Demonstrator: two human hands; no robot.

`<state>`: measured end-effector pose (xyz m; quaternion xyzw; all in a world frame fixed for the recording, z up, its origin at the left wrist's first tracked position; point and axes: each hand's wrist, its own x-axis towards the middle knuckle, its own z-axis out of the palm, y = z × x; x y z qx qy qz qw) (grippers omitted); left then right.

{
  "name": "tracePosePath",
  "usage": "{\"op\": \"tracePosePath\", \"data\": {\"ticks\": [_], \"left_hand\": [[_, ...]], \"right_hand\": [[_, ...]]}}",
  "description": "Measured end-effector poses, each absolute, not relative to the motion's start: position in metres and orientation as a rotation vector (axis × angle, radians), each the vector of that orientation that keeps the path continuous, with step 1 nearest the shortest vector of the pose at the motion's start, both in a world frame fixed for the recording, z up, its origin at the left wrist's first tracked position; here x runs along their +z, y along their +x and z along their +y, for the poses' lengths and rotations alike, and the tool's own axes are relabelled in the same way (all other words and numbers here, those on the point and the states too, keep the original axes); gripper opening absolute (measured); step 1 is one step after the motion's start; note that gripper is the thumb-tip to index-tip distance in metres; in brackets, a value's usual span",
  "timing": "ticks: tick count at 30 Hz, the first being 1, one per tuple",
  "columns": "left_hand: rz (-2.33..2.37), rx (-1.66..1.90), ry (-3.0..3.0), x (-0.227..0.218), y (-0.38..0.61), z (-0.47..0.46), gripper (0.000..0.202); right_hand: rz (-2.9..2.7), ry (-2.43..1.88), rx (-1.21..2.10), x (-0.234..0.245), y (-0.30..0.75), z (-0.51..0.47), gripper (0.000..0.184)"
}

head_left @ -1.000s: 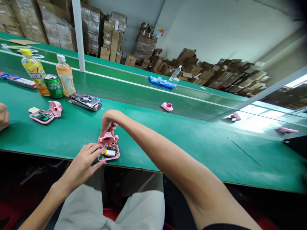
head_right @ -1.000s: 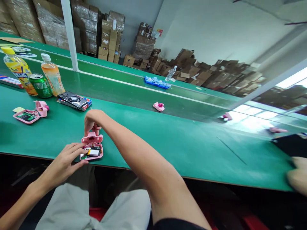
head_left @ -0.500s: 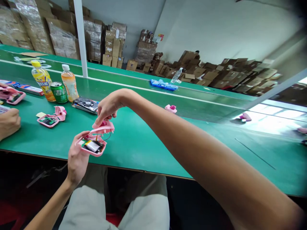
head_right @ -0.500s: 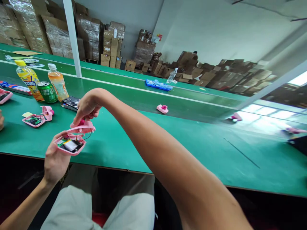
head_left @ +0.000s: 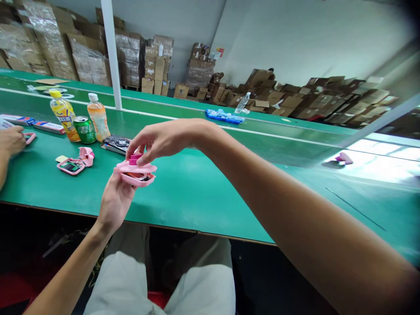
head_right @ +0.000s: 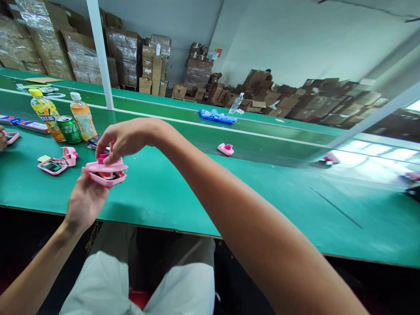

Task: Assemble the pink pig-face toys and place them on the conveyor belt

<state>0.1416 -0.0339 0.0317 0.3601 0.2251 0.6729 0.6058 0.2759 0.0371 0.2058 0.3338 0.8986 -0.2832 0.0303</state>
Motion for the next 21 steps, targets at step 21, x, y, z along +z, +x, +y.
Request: {"op": "tracePosePath", "data": {"ticks": [21], "left_hand": [[0.524, 1.604, 0.865, 0.025, 0.163, -0.030, 0.043]], "right_hand": [[3.119, 2.449, -0.332, 0.076, 0.289, -0.063, 0.036]]}}
